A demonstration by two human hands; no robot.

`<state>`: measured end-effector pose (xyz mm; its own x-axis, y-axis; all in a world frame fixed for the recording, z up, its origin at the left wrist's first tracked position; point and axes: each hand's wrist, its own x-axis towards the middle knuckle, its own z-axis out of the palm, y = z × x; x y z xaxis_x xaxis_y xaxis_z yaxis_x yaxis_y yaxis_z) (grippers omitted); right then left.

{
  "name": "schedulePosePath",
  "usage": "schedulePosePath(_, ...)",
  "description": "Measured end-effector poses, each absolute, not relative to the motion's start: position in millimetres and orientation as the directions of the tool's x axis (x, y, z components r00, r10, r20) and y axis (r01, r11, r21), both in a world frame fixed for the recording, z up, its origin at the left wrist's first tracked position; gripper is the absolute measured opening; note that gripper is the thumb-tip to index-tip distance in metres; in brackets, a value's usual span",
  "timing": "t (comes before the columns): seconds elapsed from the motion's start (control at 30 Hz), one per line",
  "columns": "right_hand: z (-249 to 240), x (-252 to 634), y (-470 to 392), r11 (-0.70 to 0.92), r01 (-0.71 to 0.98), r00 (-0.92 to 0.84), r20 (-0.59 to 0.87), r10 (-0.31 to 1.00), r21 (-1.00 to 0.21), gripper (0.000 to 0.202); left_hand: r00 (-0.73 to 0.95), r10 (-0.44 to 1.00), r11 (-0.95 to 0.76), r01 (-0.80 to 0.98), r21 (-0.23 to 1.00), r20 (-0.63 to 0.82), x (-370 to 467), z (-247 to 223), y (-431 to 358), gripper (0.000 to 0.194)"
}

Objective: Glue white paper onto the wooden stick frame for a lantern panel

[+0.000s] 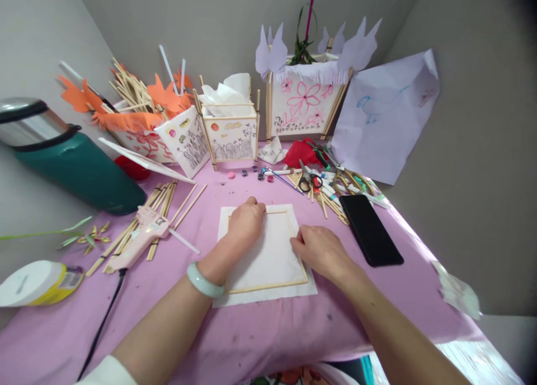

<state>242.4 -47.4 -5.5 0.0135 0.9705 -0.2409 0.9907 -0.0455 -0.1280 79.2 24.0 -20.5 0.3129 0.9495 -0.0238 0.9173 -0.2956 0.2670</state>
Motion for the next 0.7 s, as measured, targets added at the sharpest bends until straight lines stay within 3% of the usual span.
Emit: schedulePosePath(0.7,-6.4,243.9,-43.7,-0.052,0.988,0.016,-0.245,0.969,-0.143,0.027,0.285,0.958,-0.279,0.918,0.283,0.021,77.4,-28.5,26.0,0.029)
